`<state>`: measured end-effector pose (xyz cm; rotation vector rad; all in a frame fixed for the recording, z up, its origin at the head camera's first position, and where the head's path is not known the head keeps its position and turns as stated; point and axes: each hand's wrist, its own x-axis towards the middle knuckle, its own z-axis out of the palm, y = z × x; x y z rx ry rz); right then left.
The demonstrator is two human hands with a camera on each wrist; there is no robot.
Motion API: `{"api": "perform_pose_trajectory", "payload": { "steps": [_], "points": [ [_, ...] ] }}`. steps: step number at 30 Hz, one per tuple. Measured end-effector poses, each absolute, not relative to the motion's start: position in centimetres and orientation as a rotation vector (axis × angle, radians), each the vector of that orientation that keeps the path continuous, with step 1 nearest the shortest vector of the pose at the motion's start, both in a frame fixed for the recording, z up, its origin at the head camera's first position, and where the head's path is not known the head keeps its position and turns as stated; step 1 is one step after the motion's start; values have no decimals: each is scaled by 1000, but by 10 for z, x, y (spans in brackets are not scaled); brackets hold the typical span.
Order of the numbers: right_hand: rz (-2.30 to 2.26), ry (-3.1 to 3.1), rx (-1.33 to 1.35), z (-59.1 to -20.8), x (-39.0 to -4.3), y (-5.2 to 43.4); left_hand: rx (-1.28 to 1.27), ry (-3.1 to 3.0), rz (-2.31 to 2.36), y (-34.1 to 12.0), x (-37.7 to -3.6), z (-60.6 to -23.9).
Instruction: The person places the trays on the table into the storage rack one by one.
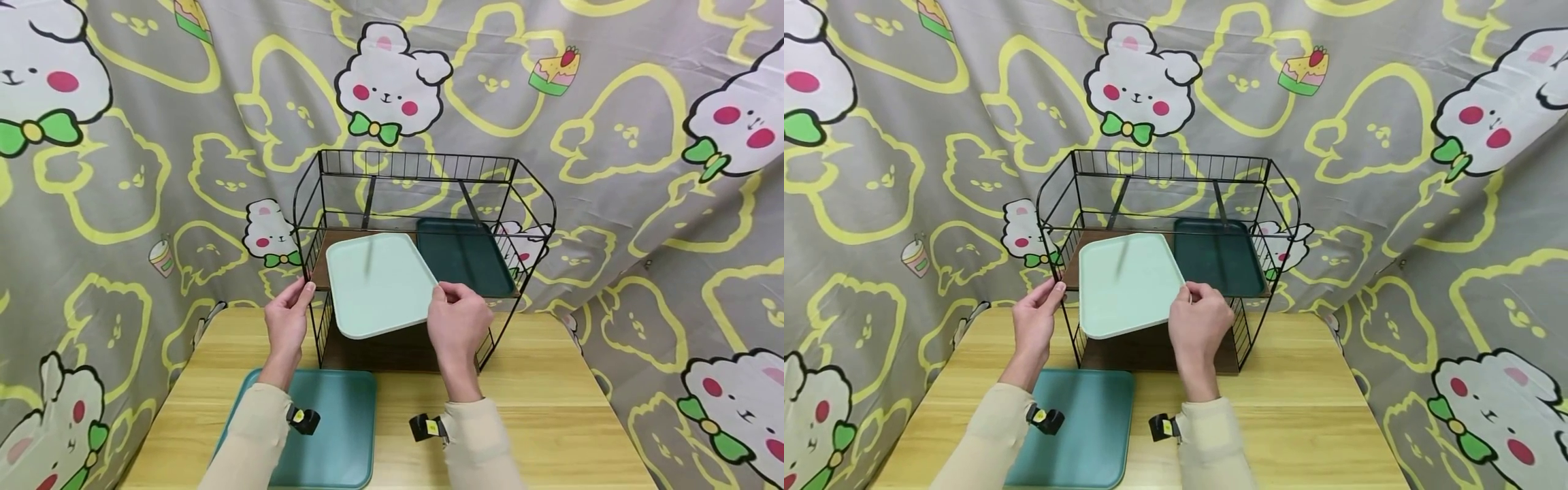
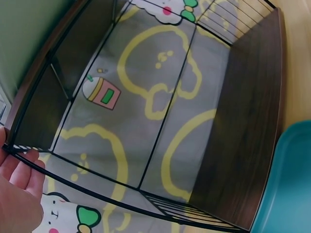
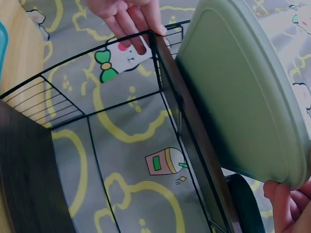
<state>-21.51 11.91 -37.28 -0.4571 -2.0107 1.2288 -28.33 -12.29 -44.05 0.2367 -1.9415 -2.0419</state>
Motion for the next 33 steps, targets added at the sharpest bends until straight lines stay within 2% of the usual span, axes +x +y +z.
{"api": "perform_pose_trajectory", "payload": {
  "steps": [15, 33],
  "points": [
    [1036, -2096, -384, -383, -229, 102, 268, -1988, -2052, -126, -285, -440],
    [1148, -2103, -404, -388, -226, 98, 274, -2009, -2042, -126, -284, -440]
  ]
}}
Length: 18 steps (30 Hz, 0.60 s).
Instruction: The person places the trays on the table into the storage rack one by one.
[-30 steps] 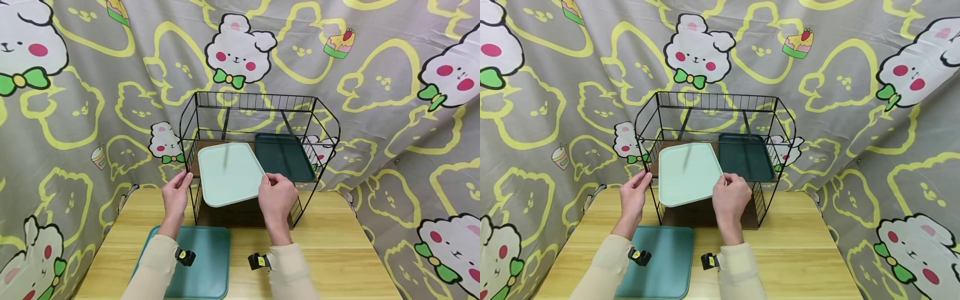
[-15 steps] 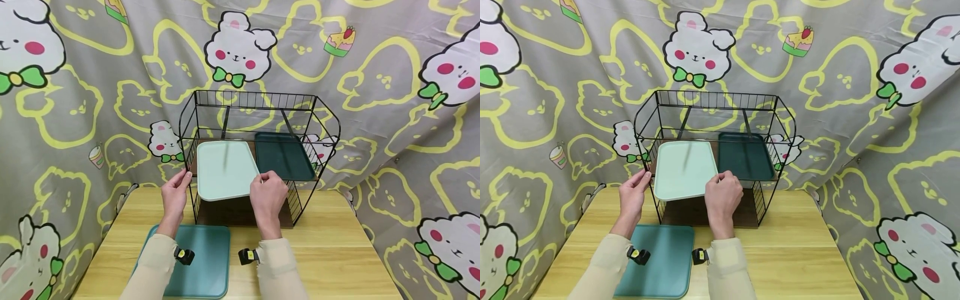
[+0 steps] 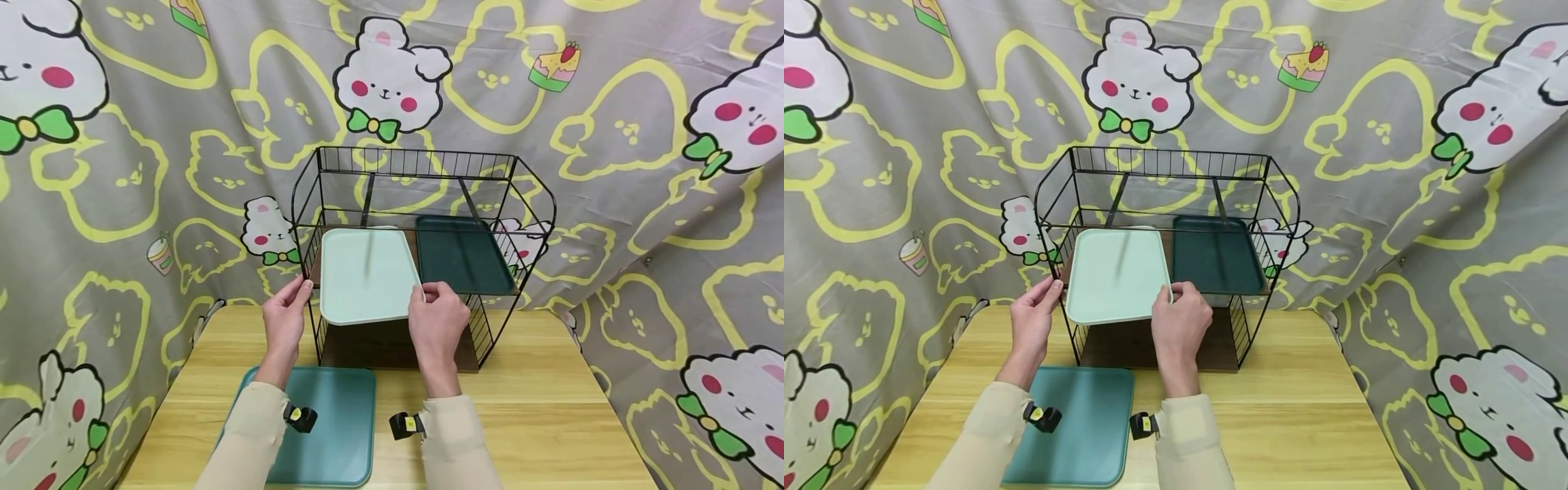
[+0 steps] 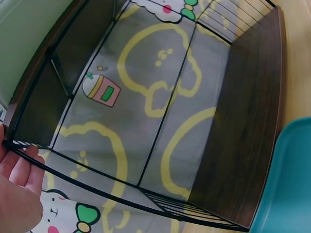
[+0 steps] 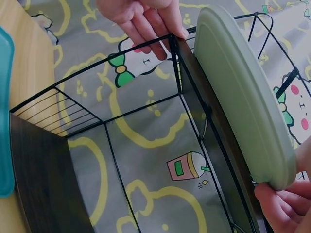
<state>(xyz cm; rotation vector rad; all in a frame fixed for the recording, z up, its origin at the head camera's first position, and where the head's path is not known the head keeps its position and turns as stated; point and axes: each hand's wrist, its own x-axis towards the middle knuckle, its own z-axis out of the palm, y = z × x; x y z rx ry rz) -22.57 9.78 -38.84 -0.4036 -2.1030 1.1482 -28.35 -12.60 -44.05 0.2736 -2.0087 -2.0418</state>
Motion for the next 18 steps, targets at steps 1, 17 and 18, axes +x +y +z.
{"api": "perform_pose_trajectory", "payload": {
  "steps": [1, 17, 18],
  "points": [
    [1156, -2099, -387, -389, -224, 98, 276, -2008, -2039, -126, -284, -441],
    [1206, -2132, -139, -402, -194, 109, 284, -2013, -2035, -127, -284, -441],
    [1213, -2139, -124, -402, -193, 109, 284, -2011, -2035, -127, -284, -441]
  ]
}}
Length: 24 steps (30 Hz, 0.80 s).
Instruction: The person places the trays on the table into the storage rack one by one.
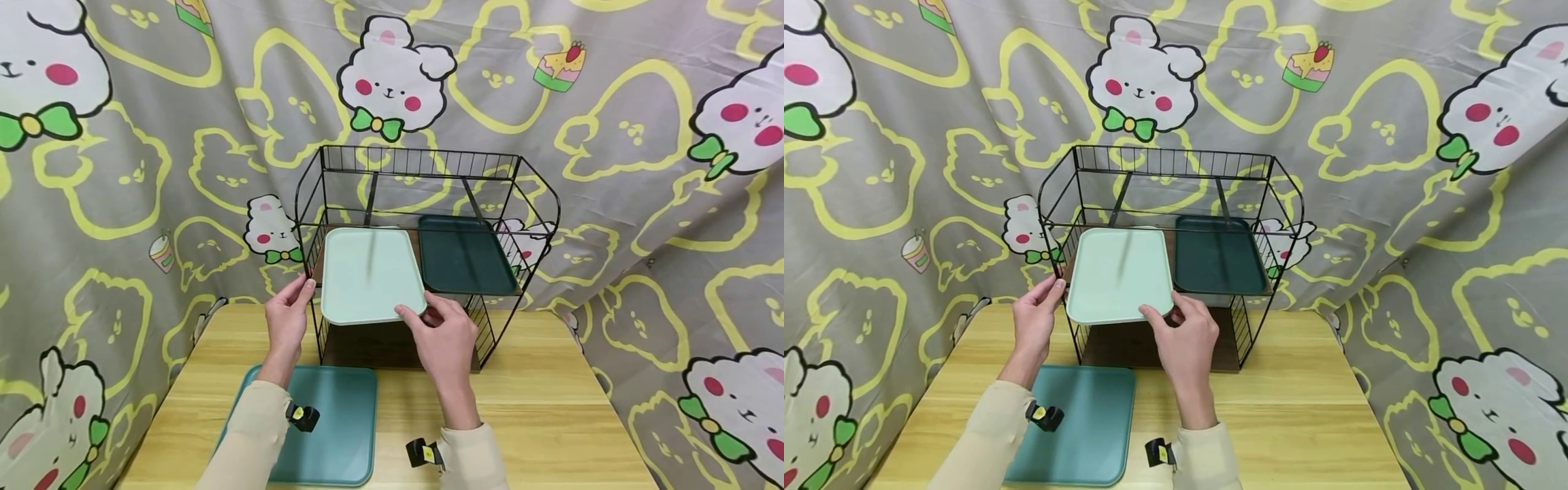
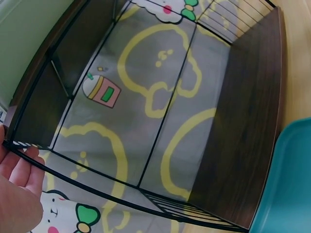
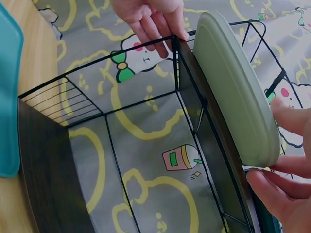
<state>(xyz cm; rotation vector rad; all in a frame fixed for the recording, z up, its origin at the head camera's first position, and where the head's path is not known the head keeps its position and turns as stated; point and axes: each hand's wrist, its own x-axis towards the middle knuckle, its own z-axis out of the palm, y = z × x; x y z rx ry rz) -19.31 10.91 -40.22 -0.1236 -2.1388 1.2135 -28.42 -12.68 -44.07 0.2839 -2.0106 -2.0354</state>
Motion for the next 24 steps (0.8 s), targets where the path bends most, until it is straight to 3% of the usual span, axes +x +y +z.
{"api": "perform_pose_trajectory", "payload": {
  "steps": [24],
  "points": [
    [938, -2144, -142, -409, -224, 81, 267, -2027, -2036, -127, -282, -441]
  ]
}}
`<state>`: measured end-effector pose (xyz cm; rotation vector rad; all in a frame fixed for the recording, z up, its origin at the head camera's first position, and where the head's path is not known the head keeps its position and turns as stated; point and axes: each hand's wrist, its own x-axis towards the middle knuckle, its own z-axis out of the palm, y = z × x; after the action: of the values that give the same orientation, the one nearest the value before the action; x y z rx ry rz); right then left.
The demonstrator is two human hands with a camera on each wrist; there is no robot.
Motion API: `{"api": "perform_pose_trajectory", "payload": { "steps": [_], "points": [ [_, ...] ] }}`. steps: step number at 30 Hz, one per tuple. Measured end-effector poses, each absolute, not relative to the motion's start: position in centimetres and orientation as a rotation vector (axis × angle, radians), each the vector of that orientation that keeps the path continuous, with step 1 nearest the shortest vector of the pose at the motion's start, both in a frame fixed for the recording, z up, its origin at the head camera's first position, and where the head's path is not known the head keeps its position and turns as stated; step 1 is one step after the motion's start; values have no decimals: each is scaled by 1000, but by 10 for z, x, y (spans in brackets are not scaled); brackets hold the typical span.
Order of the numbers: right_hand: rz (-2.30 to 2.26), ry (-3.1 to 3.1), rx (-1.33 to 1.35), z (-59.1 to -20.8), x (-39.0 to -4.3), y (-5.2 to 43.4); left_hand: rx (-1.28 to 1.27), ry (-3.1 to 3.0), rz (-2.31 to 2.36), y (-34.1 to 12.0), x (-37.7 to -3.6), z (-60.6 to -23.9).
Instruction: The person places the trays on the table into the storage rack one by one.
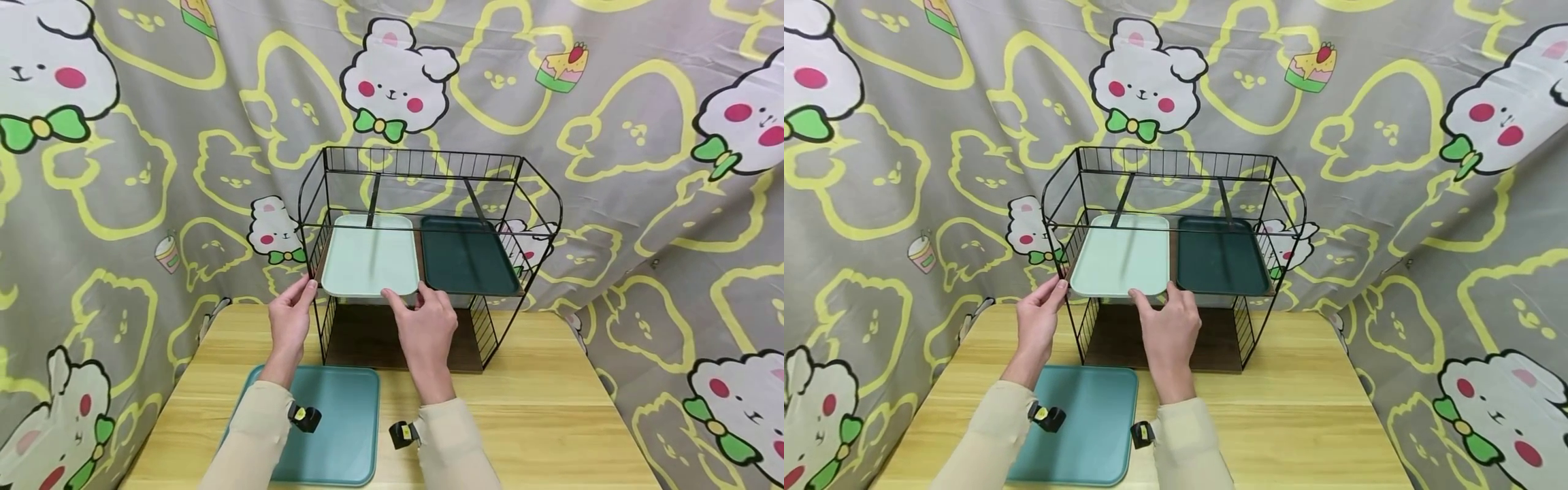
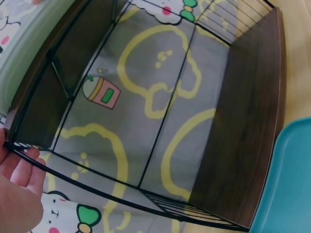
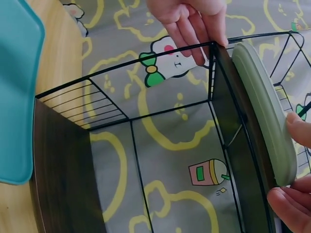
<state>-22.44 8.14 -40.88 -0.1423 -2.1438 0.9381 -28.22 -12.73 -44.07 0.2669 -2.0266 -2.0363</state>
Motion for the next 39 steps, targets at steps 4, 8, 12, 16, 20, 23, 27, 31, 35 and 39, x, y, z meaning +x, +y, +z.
{"api": "perform_pose_trajectory", "payload": {
  "steps": [4, 8, 12, 16, 20, 23, 27, 31, 35, 39],
  "points": [
    [936, -2150, -148, -408, -230, 77, 269, -2028, -2042, -129, -282, -441],
    [937, -2145, -145, -409, -230, 76, 272, -2014, -2053, -128, -282, -440],
    [928, -2145, -149, -408, -233, 78, 268, -2008, -2065, -125, -282, -440],
    [916, -2165, -165, -407, -237, 78, 273, -2010, -2070, -125, -281, -439],
    [904, -2190, -184, -406, -241, 78, 272, -2006, -2056, -124, -280, -439],
    [902, -2195, -183, -405, -242, 78, 277, -1998, -2045, -124, -280, -439],
    [929, -2169, -155, -406, -242, 80, 293, -1987, -2039, -125, -281, -440],
    [1048, -2075, -97, -409, -237, 85, 285, -1976, -2034, -126, -282, -441],
    [1177, -1963, -11, -414, -230, 93, 257, -1967, -2025, -127, -281, -446],
    [1267, -1908, 39, -421, -222, 101, 241, -1980, -2014, -129, -279, -456]
  ]
}}
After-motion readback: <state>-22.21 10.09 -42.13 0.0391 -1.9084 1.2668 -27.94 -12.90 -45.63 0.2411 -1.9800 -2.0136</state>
